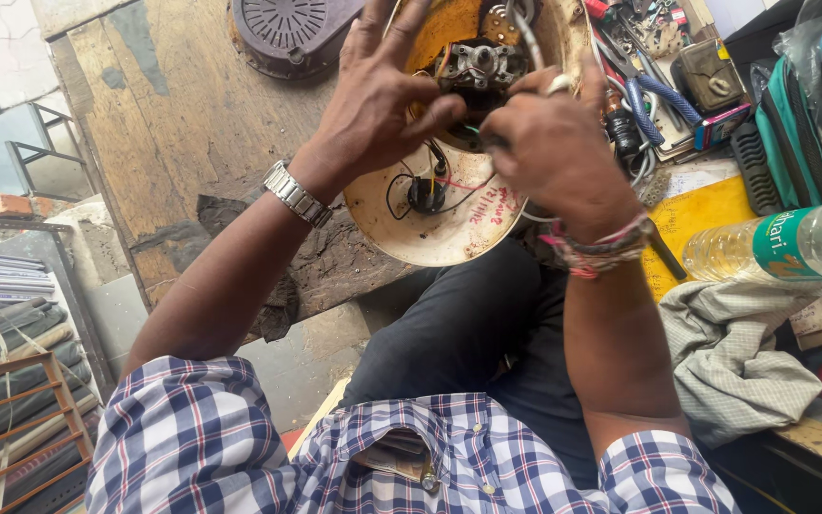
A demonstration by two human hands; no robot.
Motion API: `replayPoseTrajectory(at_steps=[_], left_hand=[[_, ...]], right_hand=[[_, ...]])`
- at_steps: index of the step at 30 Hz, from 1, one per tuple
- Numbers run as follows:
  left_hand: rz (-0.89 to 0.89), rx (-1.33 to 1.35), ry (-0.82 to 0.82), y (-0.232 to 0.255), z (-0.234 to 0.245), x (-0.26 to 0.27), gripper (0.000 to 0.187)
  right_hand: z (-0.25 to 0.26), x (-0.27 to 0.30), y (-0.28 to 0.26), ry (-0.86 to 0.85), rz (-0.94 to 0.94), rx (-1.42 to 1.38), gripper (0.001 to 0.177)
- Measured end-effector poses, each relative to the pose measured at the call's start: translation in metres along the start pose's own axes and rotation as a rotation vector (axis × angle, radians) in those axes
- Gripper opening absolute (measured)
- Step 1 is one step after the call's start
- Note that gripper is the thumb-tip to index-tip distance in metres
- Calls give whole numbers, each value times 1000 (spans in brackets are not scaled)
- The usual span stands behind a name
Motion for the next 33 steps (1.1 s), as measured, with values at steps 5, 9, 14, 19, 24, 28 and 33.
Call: replayPoseTrajectory(at_steps=[5, 9, 14, 19, 24, 28, 33], left_hand=[[85, 4, 48, -5, -3, 0, 17], [110, -9, -79, 2, 4, -7, 25], [31, 20, 100, 7, 24, -13, 71], [-175, -60, 262, 24, 38, -23, 41], [-230, -41, 188, 38, 38, -36, 5], [-245, -102, 239, 49, 43, -41, 7], [114, 253, -41, 18, 10, -64, 11]], right_hand=[[57, 18, -1, 287, 128, -52, 8], [66, 18, 5, 356, 83, -313, 22], [60, 16, 13, 388, -20, -355, 19], [63, 22, 7, 388, 59, -407, 12], [60, 25, 18, 383, 14, -466, 14], [59, 27, 20, 451, 18, -450, 17], [54, 31, 27, 546, -37, -476, 17]])
Point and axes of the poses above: each hand's wrist, its own x-axis away from the middle knuckle, its own z-axis out of the back of the hand, y = z × x, the point moved 9 cm from there along -x, towards the middle knuckle, and after that the axes turned 10 degrees about -x, right-handed, at the moved point
